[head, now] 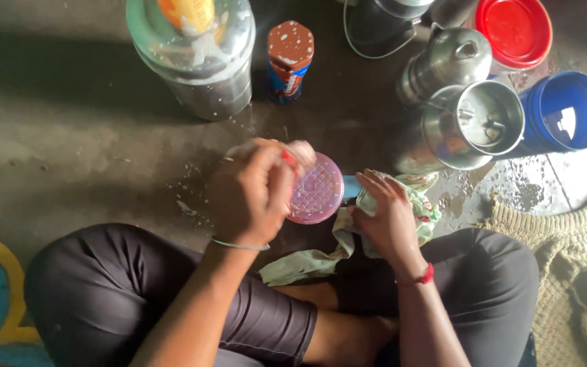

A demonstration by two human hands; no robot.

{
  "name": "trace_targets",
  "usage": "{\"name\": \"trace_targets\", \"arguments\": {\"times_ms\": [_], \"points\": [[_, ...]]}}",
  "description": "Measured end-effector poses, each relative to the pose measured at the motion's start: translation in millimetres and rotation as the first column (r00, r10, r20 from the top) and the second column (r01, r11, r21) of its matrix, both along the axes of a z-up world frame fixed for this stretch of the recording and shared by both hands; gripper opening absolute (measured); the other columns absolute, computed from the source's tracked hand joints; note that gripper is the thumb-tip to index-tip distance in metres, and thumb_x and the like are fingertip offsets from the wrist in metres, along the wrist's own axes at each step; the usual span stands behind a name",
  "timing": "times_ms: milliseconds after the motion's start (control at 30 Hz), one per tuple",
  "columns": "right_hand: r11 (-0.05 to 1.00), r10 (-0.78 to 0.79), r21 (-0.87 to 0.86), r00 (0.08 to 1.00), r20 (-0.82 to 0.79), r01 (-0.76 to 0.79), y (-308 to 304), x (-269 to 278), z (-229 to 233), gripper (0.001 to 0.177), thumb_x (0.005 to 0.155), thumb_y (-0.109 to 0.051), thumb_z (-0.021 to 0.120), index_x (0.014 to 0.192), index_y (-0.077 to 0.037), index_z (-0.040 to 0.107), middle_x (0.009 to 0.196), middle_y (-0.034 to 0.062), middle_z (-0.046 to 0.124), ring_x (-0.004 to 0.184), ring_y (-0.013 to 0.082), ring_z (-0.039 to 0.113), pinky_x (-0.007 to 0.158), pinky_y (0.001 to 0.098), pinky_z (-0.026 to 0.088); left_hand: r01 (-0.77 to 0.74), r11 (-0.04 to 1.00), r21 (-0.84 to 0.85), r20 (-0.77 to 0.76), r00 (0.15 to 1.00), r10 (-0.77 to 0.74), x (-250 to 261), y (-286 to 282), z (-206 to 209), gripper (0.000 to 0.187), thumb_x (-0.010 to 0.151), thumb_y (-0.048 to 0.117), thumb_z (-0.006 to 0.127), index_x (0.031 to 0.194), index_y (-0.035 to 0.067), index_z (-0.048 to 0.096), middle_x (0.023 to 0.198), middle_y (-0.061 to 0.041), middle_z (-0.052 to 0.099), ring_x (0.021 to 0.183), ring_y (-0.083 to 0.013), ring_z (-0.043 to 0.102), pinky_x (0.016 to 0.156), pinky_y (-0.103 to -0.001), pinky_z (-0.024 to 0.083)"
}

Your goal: The person scrubs a small plastic container with a pink lid using a cloth and a blue sponge. They wipe the container's exterior and lid, then rinse the cloth in a blue bucket before wiping the container again.

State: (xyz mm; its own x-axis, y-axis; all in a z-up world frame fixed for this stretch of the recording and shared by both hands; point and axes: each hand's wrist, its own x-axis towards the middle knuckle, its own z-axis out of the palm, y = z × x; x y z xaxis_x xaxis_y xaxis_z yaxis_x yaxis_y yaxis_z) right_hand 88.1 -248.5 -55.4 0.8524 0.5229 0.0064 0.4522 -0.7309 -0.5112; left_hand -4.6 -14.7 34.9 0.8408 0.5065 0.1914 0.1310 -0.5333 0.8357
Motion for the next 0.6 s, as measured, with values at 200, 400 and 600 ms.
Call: {"name": "trace_targets", "arguments": {"times_ms": [200, 400, 600], "points": [[0.946, -0.196, -0.289, 0.969, -0.147, 0.148, -3.8, 0.2, -7.4, 0.098, 0.068, -0.043, 0.087, 0.151, -0.014, 0.044, 0.158, 0.0098, 0.041, 0.145, 0.0478, 0.028, 0.116, 0.0554, 0.024, 0.19, 0.809, 0.556, 0.11, 0.948, -0.298, 5.6, -29.1, -12.1, 0.028, 0.077, 0.023, 0.073, 0.105, 0.023, 0.072, 0.135, -0.011, 0.057, 0.127, -0.0459, 0.056, 0.092, -0.059, 0.046], [0.844, -0.367, -0.48, 0.911, -0.191, 0.239, -12.6, 0.8, 18.4, 0.097, 0.065, -0.049, 0.087, 0.15, -0.022, 0.048, 0.158, 0.0023, 0.041, 0.149, 0.0406, 0.026, 0.118, 0.0651, 0.012, 0.268, 0.917, 0.297, -0.18, 0.958, -0.222, 9.3, -24.6, -19.7, 0.041, 0.083, 0.02, 0.076, 0.124, 0.022, 0.067, 0.13, -0.015, 0.059, 0.108, -0.0437, 0.061, 0.078, -0.051, 0.056], [0.942, -0.329, -0.095, 0.942, -0.07, 0.322, -17.8, -7.8, 34.5, 0.063, 0.075, -0.038, 0.081, 0.132, -0.015, 0.066, 0.136, 0.0088, 0.065, 0.133, 0.0313, 0.054, 0.111, 0.0513, 0.037, 0.166, 0.982, -0.088, 0.287, 0.948, -0.135, 16.0, -8.3, -68.9, 0.032, 0.096, 0.004, 0.065, 0.125, 0.013, 0.058, 0.105, -0.009, 0.067, 0.085, -0.0218, 0.069, 0.069, -0.033, 0.057]]}}
